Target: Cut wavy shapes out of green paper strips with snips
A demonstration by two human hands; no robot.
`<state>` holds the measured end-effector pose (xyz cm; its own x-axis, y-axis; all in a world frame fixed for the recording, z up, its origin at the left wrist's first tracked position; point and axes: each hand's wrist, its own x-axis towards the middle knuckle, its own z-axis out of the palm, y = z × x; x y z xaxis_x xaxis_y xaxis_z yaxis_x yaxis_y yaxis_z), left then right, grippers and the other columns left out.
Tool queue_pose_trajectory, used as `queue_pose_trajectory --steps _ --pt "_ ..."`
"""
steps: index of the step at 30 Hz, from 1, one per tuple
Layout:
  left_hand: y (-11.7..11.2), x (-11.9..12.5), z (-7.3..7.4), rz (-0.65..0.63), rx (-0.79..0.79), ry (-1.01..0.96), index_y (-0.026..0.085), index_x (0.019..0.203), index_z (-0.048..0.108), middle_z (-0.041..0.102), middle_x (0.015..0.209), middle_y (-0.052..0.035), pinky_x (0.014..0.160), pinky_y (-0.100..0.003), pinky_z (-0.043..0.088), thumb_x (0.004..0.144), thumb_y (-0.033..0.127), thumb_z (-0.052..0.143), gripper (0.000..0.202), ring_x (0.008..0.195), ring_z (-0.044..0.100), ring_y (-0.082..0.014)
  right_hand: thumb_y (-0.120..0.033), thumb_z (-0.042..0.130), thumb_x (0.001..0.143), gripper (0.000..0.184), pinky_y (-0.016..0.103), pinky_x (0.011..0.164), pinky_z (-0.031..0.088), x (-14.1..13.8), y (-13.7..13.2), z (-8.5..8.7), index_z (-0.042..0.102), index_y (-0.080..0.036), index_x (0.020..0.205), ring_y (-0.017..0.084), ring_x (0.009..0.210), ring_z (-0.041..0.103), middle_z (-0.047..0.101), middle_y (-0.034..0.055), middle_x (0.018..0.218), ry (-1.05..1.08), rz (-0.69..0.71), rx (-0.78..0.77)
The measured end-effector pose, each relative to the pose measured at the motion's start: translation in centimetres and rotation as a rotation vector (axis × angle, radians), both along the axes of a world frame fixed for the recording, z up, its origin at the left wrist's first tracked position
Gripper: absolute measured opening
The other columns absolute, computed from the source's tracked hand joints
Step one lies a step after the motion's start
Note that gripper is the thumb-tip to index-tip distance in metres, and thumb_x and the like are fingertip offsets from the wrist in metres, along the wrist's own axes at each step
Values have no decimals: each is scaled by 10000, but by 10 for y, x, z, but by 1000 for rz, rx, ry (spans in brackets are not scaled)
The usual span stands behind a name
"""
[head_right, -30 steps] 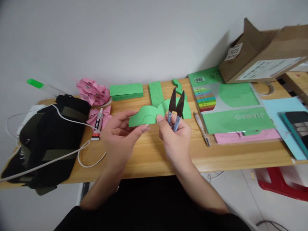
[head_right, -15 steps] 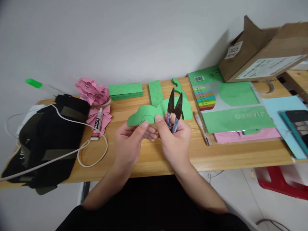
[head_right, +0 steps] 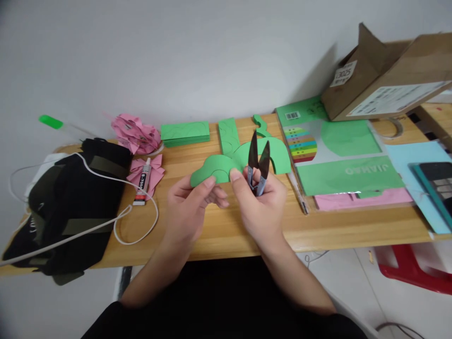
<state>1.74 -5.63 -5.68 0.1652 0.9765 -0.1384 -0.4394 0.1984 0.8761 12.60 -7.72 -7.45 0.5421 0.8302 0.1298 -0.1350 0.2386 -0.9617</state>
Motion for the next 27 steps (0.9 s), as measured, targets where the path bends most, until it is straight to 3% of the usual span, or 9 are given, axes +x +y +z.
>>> queue_pose_trajectory --steps 6,9,13,20,24,27 --pt "1 -2 -5 34 89 45 175 651 705 723 566 17 475 -196 568 770 253 773 158 446 661 -102 -258 778 815 313 245 446 237 0 4 2 531 -205 629 76 476 283 325 -85 554 33 60 0" --pt "4 -1 -5 89 121 43 171 643 695 712 552 23 476 -188 555 787 252 758 178 441 653 -94 -432 740 853 396 237 409 210 -5 6 5 496 -214 630 80 448 260 295 -88 532 98 123 17" --pt "12 -4 -2 208 170 60 166 642 705 708 552 15 483 -192 540 807 274 745 202 437 632 -87 -700 464 919 528 250 384 212 -9 1 3 633 -209 824 111 442 269 313 -69 545 131 242 -32" --pt "22 -11 2 356 232 47 197 626 725 707 547 30 562 -186 529 816 258 749 201 495 645 -77 -599 460 982 431 224 434 301 -9 -11 -5 571 -199 868 96 485 349 362 -66 603 2 539 -116" --pt "19 -10 3 344 275 85 203 617 719 736 611 13 706 -256 577 846 266 732 238 612 711 -122 -582 430 1002 418 219 456 367 -11 -14 0 501 -207 831 92 487 450 450 -55 609 1 697 -86" --pt "15 -10 3 321 289 97 200 621 722 748 645 5 727 -271 584 855 237 718 237 697 748 -153 -568 395 1018 404 222 480 406 -11 -15 4 490 -209 859 95 489 477 481 -55 600 2 751 -96"
